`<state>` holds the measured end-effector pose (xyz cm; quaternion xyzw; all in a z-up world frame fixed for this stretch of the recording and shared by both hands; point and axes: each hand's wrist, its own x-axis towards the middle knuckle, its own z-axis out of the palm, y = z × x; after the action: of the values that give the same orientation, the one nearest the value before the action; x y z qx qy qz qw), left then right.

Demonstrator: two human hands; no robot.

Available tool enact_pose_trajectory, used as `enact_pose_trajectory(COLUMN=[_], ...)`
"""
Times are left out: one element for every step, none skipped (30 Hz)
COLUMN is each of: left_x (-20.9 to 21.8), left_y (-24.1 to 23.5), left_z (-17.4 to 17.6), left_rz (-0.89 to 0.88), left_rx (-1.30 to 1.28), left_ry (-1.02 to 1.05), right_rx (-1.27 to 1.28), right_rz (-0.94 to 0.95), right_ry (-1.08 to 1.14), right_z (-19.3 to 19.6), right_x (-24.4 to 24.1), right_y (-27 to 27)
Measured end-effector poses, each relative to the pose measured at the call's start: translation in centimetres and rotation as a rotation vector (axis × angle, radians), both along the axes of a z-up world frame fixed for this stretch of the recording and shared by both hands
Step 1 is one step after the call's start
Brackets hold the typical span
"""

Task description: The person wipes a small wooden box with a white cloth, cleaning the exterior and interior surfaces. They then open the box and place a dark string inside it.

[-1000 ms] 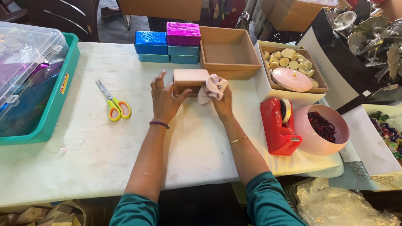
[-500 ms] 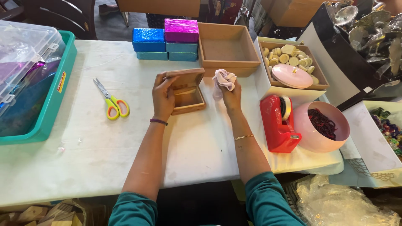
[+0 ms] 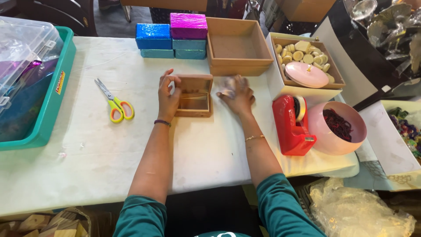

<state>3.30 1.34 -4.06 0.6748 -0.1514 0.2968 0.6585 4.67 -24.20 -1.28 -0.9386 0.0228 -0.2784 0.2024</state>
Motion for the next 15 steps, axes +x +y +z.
enact_pose_trajectory(left_x=[-0.2, -0.4, -0.6, -0.2, 0.2, 0.7, 0.5, 0.3, 0.2, -0.1, -0.3, -0.6, -0.6, -0.5, -0.4], left_y=[-0.2, -0.4, -0.5, -0.6, -0.6, -0.5, -0.5, -0.5, -0.4, -0.5, -0.6, -0.6, -0.4, -0.4, -0.3], left_z=[0.0, 0.1, 0.2, -0.7, -1.5, -2.2, -2.0, -1.7, -1.5, -0.9, -0.3, 0.1, 0.0, -0.1, -0.2], left_rz=[-0.007, -0.006, -0.004, -0.014, -0.047, -0.081, -0.090, -0.056, -0.022, -0.032, -0.026, -0.017, -0.025, -0.041, -0.057], left_rx=[0.003, 0.014, 0.024, 0.027, -0.011, -0.046, -0.040, -0.022, -0.004, 0.001, 0.019, 0.035, 0.039, 0.033, 0.029], left_ry=[0.003, 0.041, 0.080, 0.079, 0.081, 0.080, 0.076, 0.087, 0.098, 0.095, 0.169, 0.247, 0.248, 0.309, 0.369], right_rx=[0.003, -0.171, -0.345, -0.343, 0.040, 0.427, 0.431, 0.370, 0.302, 0.305, 0.256, 0.206, 0.207, 0.203, 0.198], right_rz=[-0.007, 0.081, 0.169, 0.159, 0.310, 0.457, 0.449, 0.444, 0.437, 0.426, 0.368, 0.312, 0.303, 0.095, -0.111], right_ry=[0.003, -0.065, -0.132, -0.132, -0.037, 0.054, 0.047, -0.170, -0.385, -0.390, -0.417, -0.437, -0.438, -0.288, -0.136], right_z=[-1.5, -3.0, -4.6, -4.5, -4.5, -4.4, -2.0, 0.3, 2.5, 4.3, 6.1, 7.7, 9.0, 10.4, 11.8], right_x=[0.7, 1.2, 1.8, 1.9, 2.0, 2.2, 0.6, -1.0, -2.6, -4.3, -6.0, -7.9, -9.2, -10.5, -11.9], right_y=[-0.2, -0.5, -0.7, -1.3, -1.8, -2.3, -2.5, -2.8, -3.0, -5.0, -7.0, -8.9, -11.3, -13.8, -16.3])
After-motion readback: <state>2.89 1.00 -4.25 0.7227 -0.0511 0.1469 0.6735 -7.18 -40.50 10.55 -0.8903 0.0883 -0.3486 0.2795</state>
